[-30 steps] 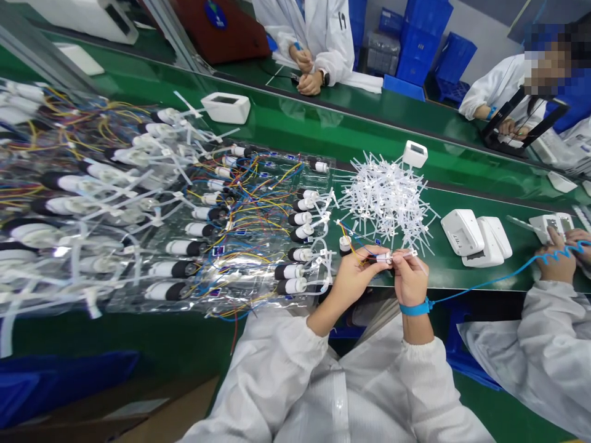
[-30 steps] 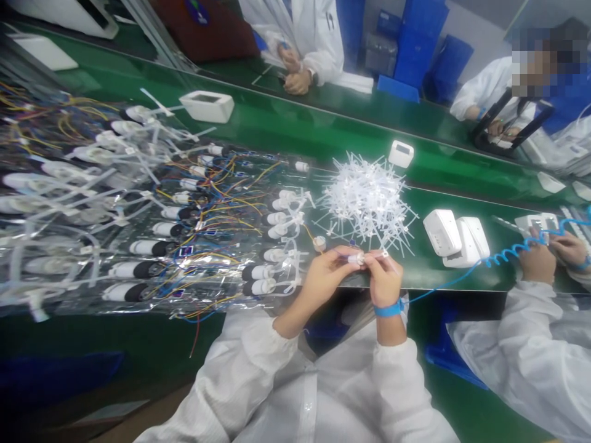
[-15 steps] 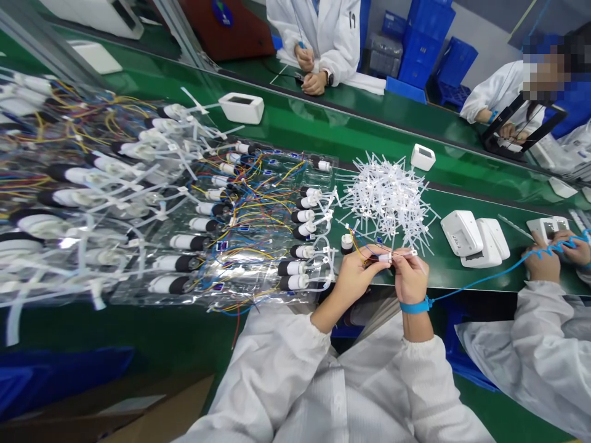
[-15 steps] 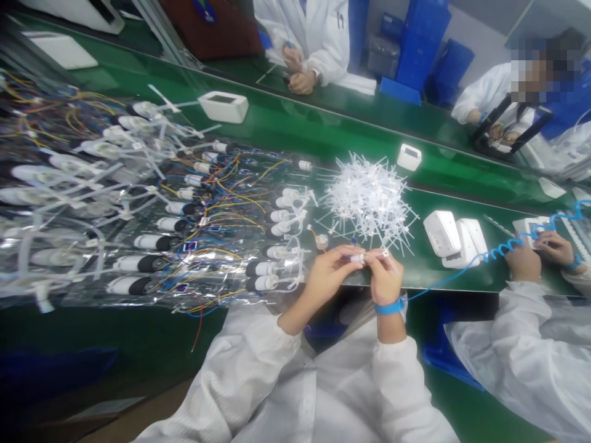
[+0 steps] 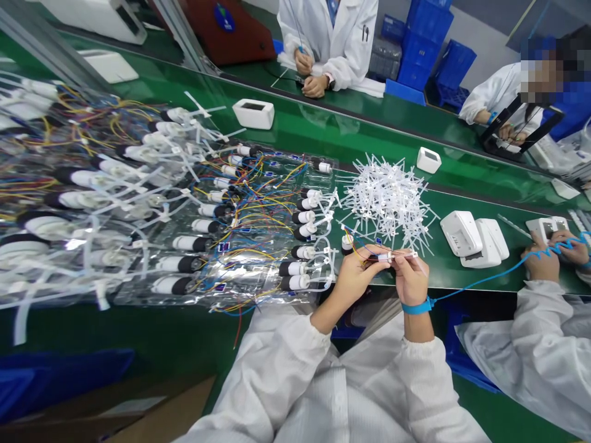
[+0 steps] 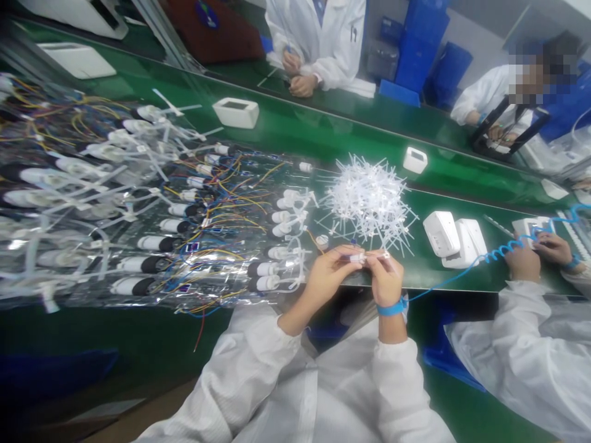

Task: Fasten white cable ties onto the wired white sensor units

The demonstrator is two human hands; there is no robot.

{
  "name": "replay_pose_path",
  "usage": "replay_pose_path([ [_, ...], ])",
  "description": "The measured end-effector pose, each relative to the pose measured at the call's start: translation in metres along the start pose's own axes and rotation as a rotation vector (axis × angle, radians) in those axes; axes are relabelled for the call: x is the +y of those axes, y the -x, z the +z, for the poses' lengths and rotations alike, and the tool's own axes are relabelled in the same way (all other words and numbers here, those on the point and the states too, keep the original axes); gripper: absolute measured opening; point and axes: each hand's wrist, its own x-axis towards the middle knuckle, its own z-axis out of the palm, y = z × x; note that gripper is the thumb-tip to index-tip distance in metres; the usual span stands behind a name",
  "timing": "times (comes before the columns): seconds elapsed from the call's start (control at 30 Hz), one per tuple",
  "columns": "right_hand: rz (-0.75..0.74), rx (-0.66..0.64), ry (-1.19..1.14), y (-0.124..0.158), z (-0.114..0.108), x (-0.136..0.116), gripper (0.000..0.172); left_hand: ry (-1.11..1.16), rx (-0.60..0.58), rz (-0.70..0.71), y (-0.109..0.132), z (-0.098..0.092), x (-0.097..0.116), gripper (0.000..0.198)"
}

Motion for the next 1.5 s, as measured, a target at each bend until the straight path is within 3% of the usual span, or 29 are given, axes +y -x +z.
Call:
replay_pose_path([
  [0.33, -0.055, -0.017, 0.202, 0.0, -0.007, 0.003, 0.024, -0.038, 0.01, 0.005, 0.0, -0.002, 0.004, 0.015],
  [0.6, -0.131, -0.16, 0.426, -0.009, -0.024, -0.013, 0.012, -0.093, -0.049, -0.01, -0.005, -0.003, 0.005, 0.012],
  [0.73, -0.105, -0.266, 0.429, -0.014, -0.029, -0.02, 0.011, -0.103, -0.074, 0.024, -0.002, -0.005, 0.003, 0.011],
  [1.03, -0.053, -0.124, 0.264, -0.006, -0.03, -0.003, 0.021, -0.055, -0.064, 0.035, 0.002, -0.003, 0.0, 0.017],
  [1.5, -0.147, -0.154, 0.398, -0.008, -0.039, -0.007, 0.009, -0.019, -0.086, -0.031, 0.001, -0.003, 0.0, 0.015],
])
